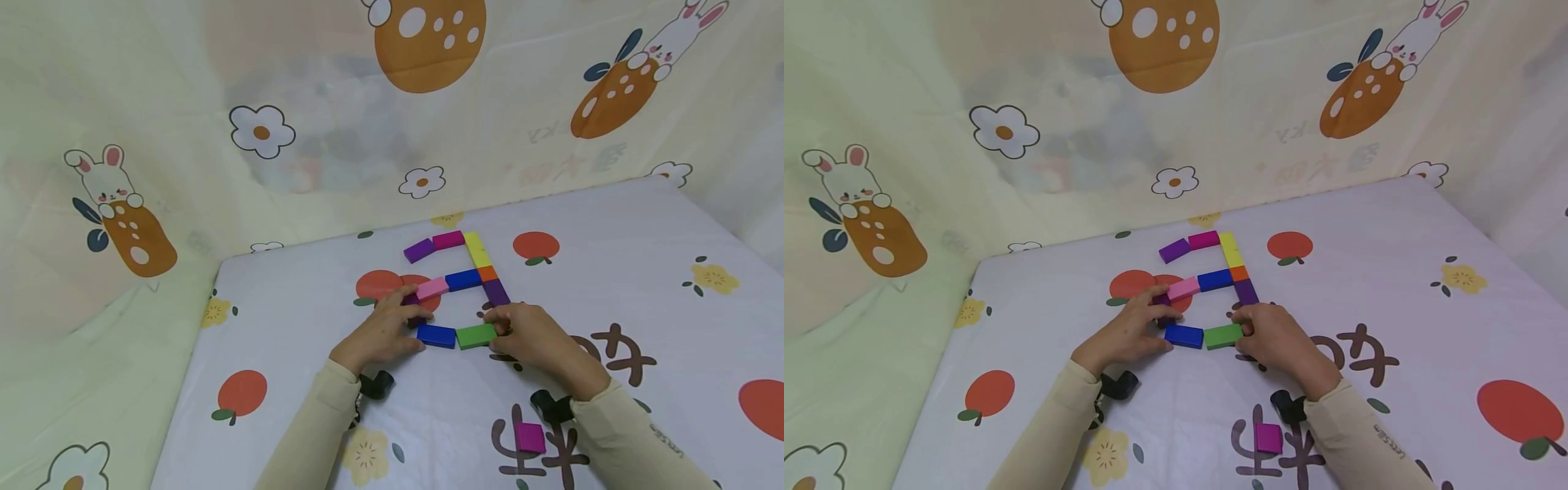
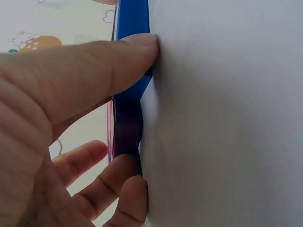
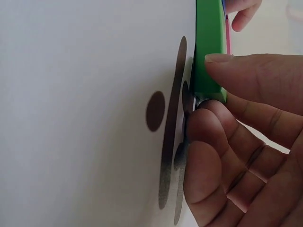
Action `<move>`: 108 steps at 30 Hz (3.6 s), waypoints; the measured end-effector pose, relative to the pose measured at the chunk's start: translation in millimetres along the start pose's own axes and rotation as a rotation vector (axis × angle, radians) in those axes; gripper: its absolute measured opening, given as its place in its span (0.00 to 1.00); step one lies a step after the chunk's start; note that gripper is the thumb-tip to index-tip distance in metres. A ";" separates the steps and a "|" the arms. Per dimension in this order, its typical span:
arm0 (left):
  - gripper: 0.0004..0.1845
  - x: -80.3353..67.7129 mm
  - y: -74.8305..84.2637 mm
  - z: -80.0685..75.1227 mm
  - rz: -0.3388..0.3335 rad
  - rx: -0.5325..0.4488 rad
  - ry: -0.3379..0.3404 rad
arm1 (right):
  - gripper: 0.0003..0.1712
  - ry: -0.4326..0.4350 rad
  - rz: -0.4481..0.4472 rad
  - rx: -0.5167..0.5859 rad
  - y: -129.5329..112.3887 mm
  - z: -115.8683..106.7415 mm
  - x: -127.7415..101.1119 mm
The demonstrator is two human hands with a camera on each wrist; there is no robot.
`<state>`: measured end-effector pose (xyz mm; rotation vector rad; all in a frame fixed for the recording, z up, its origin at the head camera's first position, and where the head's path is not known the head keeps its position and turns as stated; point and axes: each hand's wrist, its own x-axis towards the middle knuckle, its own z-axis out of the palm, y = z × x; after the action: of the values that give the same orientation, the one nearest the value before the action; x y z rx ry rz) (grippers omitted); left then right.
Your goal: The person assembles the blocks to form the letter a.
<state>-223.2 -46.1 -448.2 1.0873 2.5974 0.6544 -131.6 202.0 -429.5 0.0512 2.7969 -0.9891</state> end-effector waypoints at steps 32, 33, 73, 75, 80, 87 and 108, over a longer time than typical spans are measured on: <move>0.19 1.0 1.1 0.2 -0.023 -0.042 -0.006 | 0.20 0.034 -0.008 -0.033 3.6 -10.3 -45.1; 0.19 0.8 1.3 0.5 -0.023 -0.045 -0.006 | 0.20 0.016 -0.012 -0.036 4.2 -10.3 -52.1; 0.19 -0.6 2.4 3.7 -0.007 -0.064 0.002 | 0.16 0.049 -0.032 -0.142 25.3 -20.1 -25.1; 0.19 -0.6 2.2 3.9 -0.001 -0.059 0.009 | 0.17 0.038 -0.025 -0.136 25.2 -21.1 -21.1; 0.18 0.0 1.6 4.5 -0.001 -0.063 0.011 | 0.19 0.021 0.007 -0.125 24.8 -22.2 -14.4; 0.18 0.0 1.3 4.0 -0.005 -0.065 0.014 | 0.20 0.046 0.034 -0.105 26.1 -21.3 -9.5; 0.18 -1.5 1.5 2.7 -0.012 -0.067 0.022 | 0.18 0.104 0.110 -0.082 25.1 -18.3 -5.2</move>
<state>-220.2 -45.5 -449.7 1.0487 2.5783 0.7489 -127.0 233.1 -430.2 0.2498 2.8886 -0.8700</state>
